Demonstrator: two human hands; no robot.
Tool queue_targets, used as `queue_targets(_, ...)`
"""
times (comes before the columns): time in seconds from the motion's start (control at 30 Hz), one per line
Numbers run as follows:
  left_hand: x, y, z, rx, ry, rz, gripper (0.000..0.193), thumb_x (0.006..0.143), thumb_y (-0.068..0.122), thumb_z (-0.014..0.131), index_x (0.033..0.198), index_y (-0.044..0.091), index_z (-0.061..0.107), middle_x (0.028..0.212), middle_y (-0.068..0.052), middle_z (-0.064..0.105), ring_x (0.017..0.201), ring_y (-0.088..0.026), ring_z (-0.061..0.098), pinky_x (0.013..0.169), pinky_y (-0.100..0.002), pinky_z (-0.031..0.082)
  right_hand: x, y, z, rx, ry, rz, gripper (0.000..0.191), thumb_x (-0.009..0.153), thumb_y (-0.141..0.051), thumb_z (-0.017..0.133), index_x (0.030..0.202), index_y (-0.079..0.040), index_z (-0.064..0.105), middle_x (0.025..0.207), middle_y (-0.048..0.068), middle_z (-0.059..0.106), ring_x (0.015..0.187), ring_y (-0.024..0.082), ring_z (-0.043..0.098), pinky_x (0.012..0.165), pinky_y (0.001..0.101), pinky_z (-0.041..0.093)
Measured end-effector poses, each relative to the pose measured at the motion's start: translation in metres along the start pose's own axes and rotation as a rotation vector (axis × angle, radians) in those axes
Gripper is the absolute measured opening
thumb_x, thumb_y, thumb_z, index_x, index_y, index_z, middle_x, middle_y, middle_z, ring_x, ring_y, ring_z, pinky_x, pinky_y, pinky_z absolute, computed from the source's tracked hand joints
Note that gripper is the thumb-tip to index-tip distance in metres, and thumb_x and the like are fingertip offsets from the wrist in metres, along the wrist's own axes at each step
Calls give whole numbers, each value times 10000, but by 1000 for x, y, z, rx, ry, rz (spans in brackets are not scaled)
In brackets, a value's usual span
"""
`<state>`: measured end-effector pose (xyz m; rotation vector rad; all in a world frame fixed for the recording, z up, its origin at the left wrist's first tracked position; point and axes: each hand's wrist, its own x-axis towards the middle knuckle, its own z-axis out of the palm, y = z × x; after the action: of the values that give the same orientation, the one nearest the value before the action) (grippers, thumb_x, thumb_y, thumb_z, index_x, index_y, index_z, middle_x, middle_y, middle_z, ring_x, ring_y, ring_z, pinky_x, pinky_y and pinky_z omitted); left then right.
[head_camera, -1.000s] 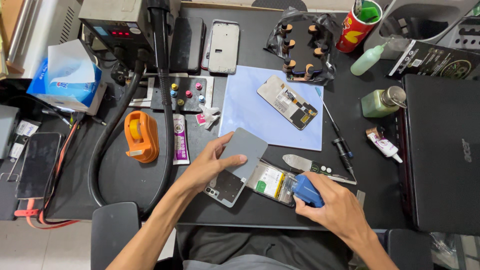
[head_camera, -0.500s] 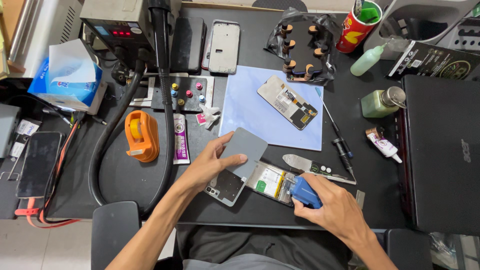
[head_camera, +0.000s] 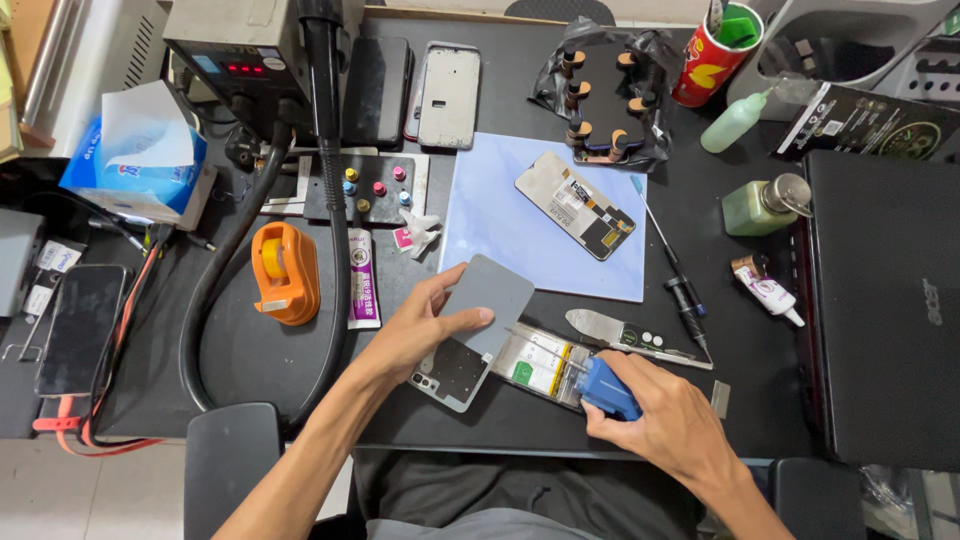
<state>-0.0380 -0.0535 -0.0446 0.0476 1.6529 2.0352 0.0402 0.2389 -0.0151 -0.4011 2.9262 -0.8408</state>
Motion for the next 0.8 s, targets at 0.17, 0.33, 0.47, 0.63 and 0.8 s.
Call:
queue_targets(0.17,1,-1,1,20,-22,-4,569,865,97,738,1398,-1,565,1202,-67,724,1061,-115,669,962,-260,525,1,2,-1,21,64,12,556,680,-308,818,1148,-47,667,961,154,736,797,375,733,689,432,587)
queue_targets(0.33,0,1,0,38,-27,-12,562,872,101,730,1402,-2,575,1191,-86,721,1054,-137,660,954,-277,526,4,1,-2,-1,28,76,545,695,-321,818,1152,-60,674,947,141,743,800,366,738,698,435,588)
queue_targets(0.47,-1,1,0,61,-5,-27,573,863,103,735,1404,4,574,1192,-87,722,1064,-141,663,958,-280,525,2,0,-1,16,39,56,545,693,-320,808,1150,-57,669,950,135,747,796,360,744,694,429,596)
queue_targets(0.63,-1,-1,0,58,-1,-10,580,863,105,740,1408,7,567,1214,-83,718,1086,-141,654,976,-276,512,2,0,-1,-9,26,81,551,694,-331,812,1156,-64,674,967,133,748,814,362,744,713,436,590)
queue_targets(0.8,0,-2,0,89,-21,3,570,866,113,740,1402,2,580,1216,-79,718,1090,-135,651,978,-272,509,2,0,-1,-1,27,99,554,695,-336,814,1160,-70,675,981,131,749,828,363,744,719,435,590)
